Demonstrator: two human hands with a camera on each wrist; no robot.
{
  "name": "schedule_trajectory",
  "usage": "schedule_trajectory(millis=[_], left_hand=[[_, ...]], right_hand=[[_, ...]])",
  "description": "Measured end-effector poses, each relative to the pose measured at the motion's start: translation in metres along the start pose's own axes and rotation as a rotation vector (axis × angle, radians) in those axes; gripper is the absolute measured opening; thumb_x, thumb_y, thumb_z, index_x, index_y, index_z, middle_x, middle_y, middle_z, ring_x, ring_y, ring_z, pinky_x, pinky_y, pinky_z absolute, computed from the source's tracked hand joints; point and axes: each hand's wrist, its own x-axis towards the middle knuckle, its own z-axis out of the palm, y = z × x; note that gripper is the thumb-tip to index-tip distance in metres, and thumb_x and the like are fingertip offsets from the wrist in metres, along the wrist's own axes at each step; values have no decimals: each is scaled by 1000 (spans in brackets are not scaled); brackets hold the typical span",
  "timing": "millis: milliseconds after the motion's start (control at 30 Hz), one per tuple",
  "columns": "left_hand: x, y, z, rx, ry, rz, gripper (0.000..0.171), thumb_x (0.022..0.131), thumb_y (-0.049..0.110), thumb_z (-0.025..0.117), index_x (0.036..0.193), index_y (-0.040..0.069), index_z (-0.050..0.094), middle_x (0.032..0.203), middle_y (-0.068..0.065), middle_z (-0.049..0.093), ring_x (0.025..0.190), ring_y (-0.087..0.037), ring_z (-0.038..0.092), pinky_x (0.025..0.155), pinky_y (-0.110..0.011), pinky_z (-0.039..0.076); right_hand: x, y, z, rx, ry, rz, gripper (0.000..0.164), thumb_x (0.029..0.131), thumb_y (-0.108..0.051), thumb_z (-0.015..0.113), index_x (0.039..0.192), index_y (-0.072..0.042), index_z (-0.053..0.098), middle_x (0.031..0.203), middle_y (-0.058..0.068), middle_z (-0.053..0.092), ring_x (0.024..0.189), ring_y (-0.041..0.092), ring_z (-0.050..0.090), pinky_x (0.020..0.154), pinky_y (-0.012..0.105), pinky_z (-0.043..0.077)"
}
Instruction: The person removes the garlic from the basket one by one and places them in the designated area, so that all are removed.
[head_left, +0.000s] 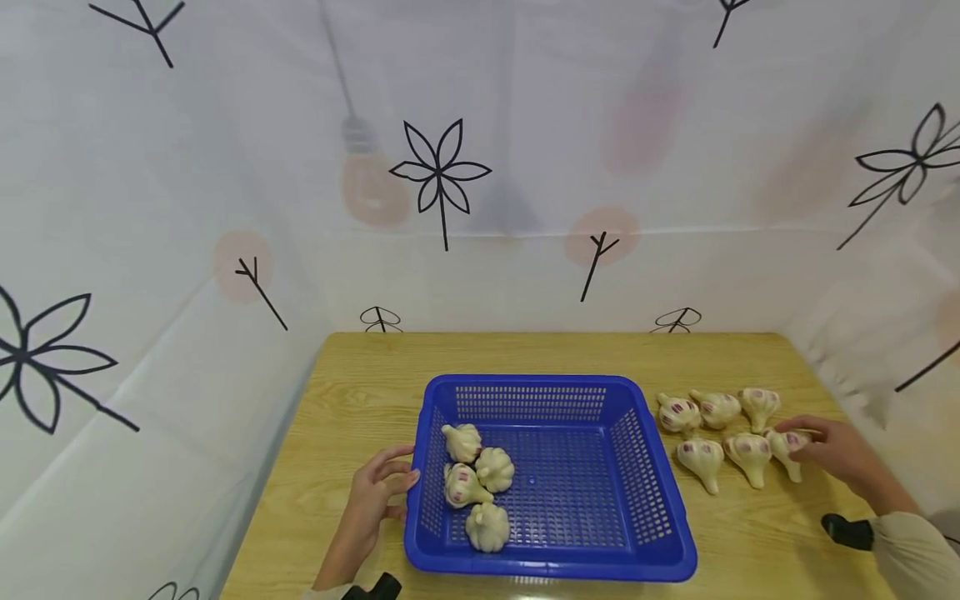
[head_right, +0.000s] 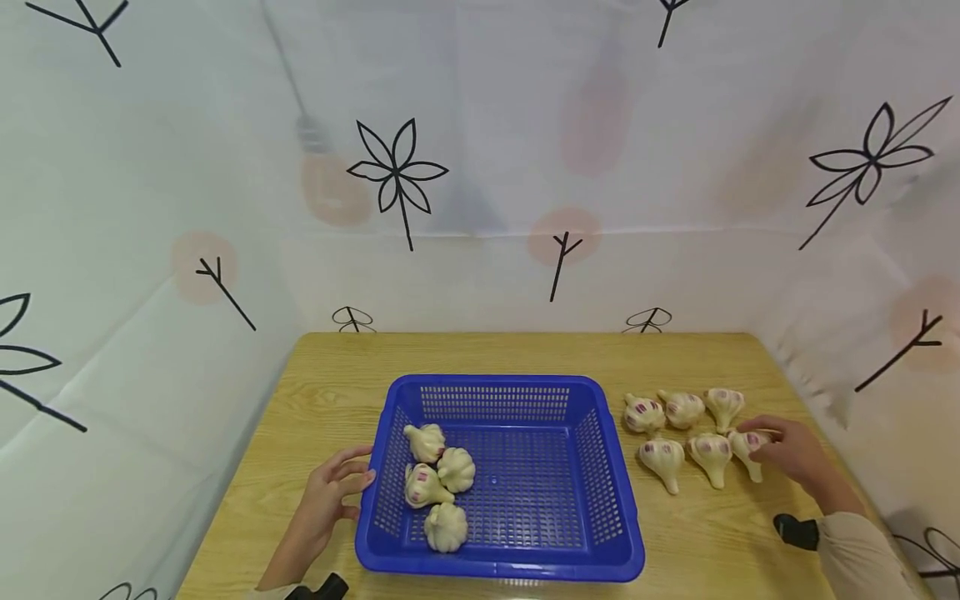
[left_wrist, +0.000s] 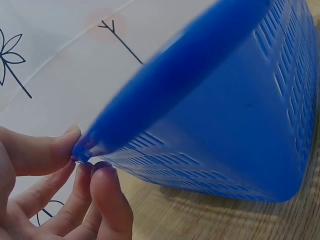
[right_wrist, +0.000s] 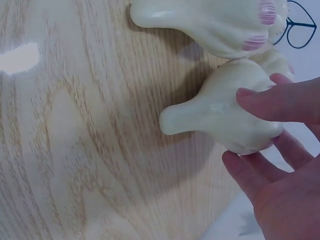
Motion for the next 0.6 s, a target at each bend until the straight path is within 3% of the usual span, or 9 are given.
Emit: schedule_trajectory(millis=[33,133,200,267,400,600], left_hand=[[0,0,0,0,-2,0,45,81,8,70,125,6,58,94,-9,60,69,-20,60,44,-31,49],[0,0,2,-3,-5,4,45,82,8,70,125,6,58,94,-9,60,69,-20,61,44,-30,49],[0,0,2,-6,-6,7,45,82,7,70,125,6,58,94,-9,60,69,-20,61,43,-30,49],[0,0,2,-4,-6,9,45,82,8,70,125,6,58,94,-9,61,69,-20,61,43,-30,49],[0,0,2,-1,-6,10,46,81,9,71,125,6,58,94,-9,61,69,-20,61,44,-30,49],[0,-1,1,-3,1,8,45,81,8,71,124,6,58,93,-10,61,68,-20,61,44,-30,49]], right_hand=[[0,-1,-1,-17,-5,15,39,84,-10,68,115,10,58,108,-12,53,86,3,56,66,36,53],[1,-3,-4,-34,-15,19,41,87,-10,66,118,13,55,119,21,56,100,34,57,72,44,53],[1,-4,-5,-46,0,17,40,88,-11,66,118,13,55,124,28,51,106,53,47,73,45,53],[1,-6,-6,-37,5,3,39,89,-12,65,118,12,55,124,21,51,110,62,36,74,48,52],[-3,-9,-7,-31,26,-7,36,88,-13,66,115,9,58,111,-14,46,110,63,36,75,49,52],[-7,-23,-11,-66,62,-47,41,88,-18,68,115,10,56,107,-20,42,107,61,39,75,59,47]])
